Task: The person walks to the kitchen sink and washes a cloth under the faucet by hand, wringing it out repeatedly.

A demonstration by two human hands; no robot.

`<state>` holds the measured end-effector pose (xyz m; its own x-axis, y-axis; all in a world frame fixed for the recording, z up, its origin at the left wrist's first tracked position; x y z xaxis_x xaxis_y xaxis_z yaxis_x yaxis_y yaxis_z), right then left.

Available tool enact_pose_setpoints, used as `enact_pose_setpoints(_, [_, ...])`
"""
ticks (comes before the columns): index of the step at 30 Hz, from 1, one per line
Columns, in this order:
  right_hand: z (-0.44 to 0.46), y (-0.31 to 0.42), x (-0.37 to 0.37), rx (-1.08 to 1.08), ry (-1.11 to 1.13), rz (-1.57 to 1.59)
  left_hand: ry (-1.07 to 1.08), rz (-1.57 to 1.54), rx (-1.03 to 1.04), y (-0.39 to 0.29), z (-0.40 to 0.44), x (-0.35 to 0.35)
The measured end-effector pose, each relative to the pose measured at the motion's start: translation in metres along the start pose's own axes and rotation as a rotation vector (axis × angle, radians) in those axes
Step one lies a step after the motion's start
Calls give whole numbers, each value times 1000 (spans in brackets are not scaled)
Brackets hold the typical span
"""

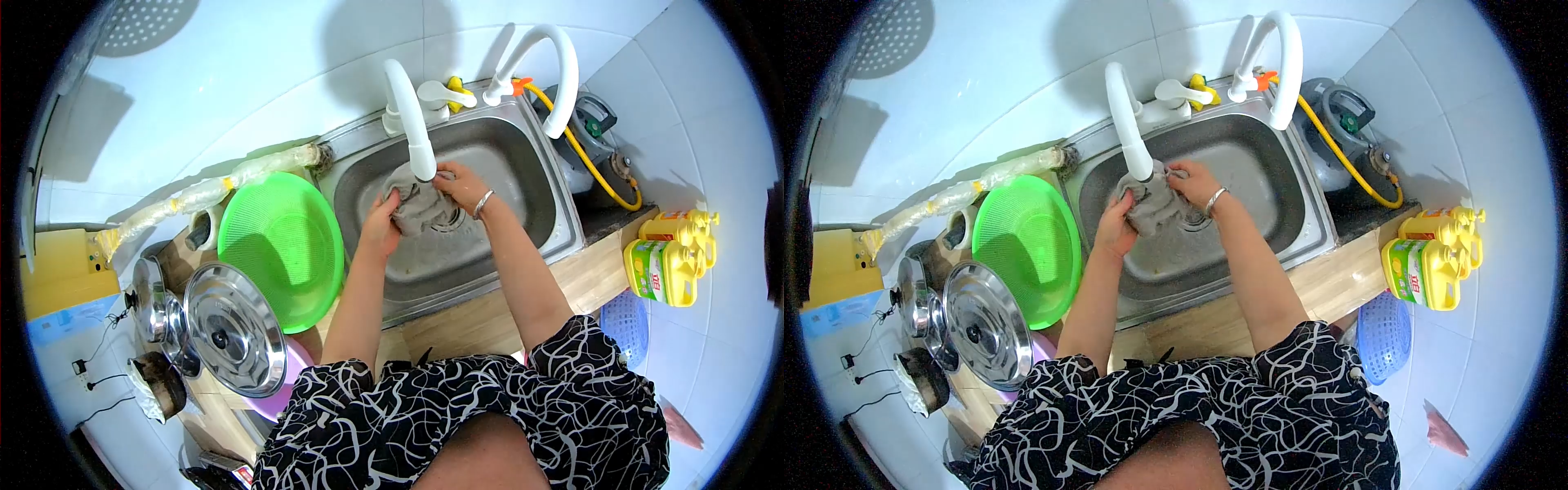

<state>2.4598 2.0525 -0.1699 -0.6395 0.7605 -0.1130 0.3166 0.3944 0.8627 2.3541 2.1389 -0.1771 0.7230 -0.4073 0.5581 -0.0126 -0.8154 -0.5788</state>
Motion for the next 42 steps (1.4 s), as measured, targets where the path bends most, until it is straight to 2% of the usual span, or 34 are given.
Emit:
enact_pose_setpoints(4, [-8, 21, -9, -118, -74, 106, -65, 0, 80, 3, 10, -17])
enact_pose_setpoints(6, [-13, 36, -12, -256, -112, 13, -95, -38, 101, 6, 8, -20])
enact_pose_setpoints(8, [-17, 44, -13, -282, -124, -21, -133, 85, 119, 9, 6, -19])
enact_pose_setpoints(10, [-19, 47, -13, -306, -135, -55, -146, 79, 140, 8, 8, -18])
enact_pose_setpoints(12, [-21, 42, 0, -373, -69, -705, -159, 74, 160, 6, 10, -20])
enact_pose_setpoints(13, [-22, 42, -1, -374, -70, -705, -165, 128, 217, 1, 11, -21])
enact_pose_setpoints(15, [-23, 27, 9, -338, 106, -938, -169, 183, 275, -1, 12, -23])
enact_pose_setpoints(17, [-11, 29, 3, -320, 42, -846, -267, 620, 255, 7, 12, -35])
enact_pose_setpoints(18, [-11, 36, -1, -298, -21, -754, -270, 621, 255, 7, 7, -36])
enact_pose_setpoints(20, [-17, 48, -1, -322, -27, -634, -387, 618, 40, 21, -3, -52])
enact_pose_setpoints(21, [-22, 57, 1, -348, -35, -514, -386, 618, 39, 20, -5, -57])
enact_pose_setpoints(23, [-32, 57, 11, -389, -112, -456, -282, 139, -435, 57, -12, -60])
enact_pose_setpoints(24, [-39, 59, 13, -430, -186, -396, -281, 138, -434, 58, -12, -58])
enact_pose_setpoints(26, [-55, 58, 29, -403, -126, -421, 86, -140, -521, 62, -20, -15])
enact_pose_setpoints(27, [-62, 55, 39, -377, -69, -445, 86, -140, -522, 61, -15, -18])
enact_pose_setpoints(30, [-75, 40, 67, -416, 41, -288, 61, -181, -300, 46, 15, -36])
enact_pose_setpoints(31, [-81, 44, 65, -542, -70, -357, 52, -153, -263, 46, 17, -40])
enact_pose_setpoints(34, [-68, 35, 51, -492, -166, -388, -18, 4, -175, 56, 15, -63])
enact_pose_setpoints(35, [-62, 23, 53, -417, -71, -505, -51, 88, -132, 59, 16, -71])
enact_pose_setpoints(39, [-63, 23, 50, -435, 15, -610, -188, 621, 89, 72, 56, -108])
enact_pose_setpoints(40, [-61, 15, 49, -420, 29, -636, -223, 799, 147, 77, 73, -117])
enact_pose_setpoints(41, [-59, 10, 47, -406, 41, -660, -288, 1160, 279, 77, 88, -124])
enact_pose_setpoints(42, [-58, 7, 44, -401, 34, -662, -279, 1159, 277, 88, 96, -131])
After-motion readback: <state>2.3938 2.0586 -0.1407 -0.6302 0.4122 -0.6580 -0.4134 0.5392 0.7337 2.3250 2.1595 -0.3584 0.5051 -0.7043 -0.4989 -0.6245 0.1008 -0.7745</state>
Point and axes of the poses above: each hand's wrist, its own z-axis towards the middle knuckle, its own x-axis out of the palm, y = z × x, the point moved 9 cm from there along z, towards the middle knuckle, and after that the axes turned 11 degrees about -y, right-handed, at the moved point
